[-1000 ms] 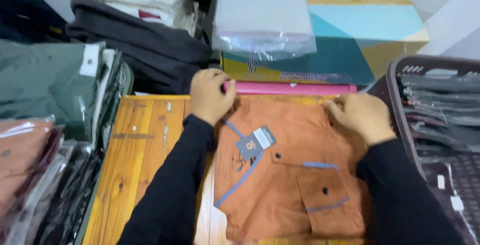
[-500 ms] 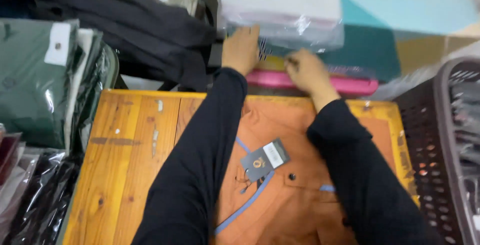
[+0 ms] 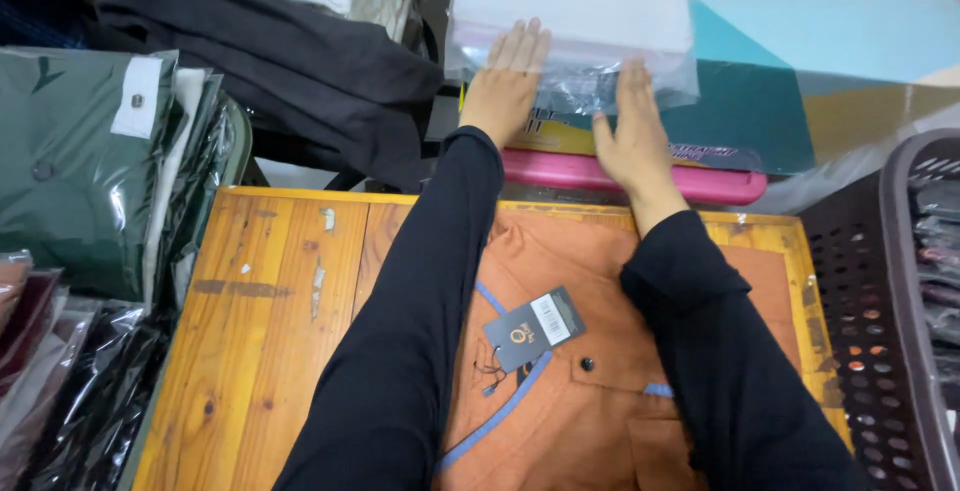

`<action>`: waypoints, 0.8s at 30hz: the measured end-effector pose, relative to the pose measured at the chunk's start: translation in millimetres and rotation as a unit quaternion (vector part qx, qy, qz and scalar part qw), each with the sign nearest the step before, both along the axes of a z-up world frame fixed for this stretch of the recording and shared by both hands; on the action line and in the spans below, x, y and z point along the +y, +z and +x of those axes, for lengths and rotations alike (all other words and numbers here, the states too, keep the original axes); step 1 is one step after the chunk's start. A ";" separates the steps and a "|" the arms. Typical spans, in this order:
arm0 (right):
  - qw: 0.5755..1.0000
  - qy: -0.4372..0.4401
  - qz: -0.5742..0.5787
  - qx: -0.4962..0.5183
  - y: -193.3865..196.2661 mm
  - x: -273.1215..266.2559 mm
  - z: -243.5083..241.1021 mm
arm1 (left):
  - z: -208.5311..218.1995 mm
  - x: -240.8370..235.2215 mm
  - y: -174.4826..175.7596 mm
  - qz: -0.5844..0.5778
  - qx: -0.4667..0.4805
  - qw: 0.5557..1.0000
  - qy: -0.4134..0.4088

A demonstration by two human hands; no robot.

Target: Folding an orange shirt and placing it into a clear plastic adhesive bag for retail packaging.

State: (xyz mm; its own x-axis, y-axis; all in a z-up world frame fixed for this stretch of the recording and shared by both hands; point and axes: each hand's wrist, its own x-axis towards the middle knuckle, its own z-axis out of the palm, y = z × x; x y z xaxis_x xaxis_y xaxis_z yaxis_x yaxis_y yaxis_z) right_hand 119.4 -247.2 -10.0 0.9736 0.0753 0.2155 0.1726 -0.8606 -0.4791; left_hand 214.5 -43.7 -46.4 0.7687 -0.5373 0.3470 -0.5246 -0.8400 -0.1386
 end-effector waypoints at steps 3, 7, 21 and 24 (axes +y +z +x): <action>1.000 0.008 0.003 0.004 6.0 2.4 -1.1 | 22.1 0.4 -10.3 0.007 -0.123 0.992 -0.017; 0.999 -0.009 0.008 0.052 14.8 9.6 -6.3 | 40.1 3.3 -24.7 0.017 -0.150 0.988 -0.020; 0.998 -0.055 -0.016 -0.015 15.4 7.0 -10.2 | 13.0 3.7 17.3 -0.148 -0.311 0.934 -0.094; 0.996 -0.084 -0.014 -0.008 17.1 6.7 -9.3 | 15.1 3.3 16.1 -0.140 -0.252 0.952 -0.101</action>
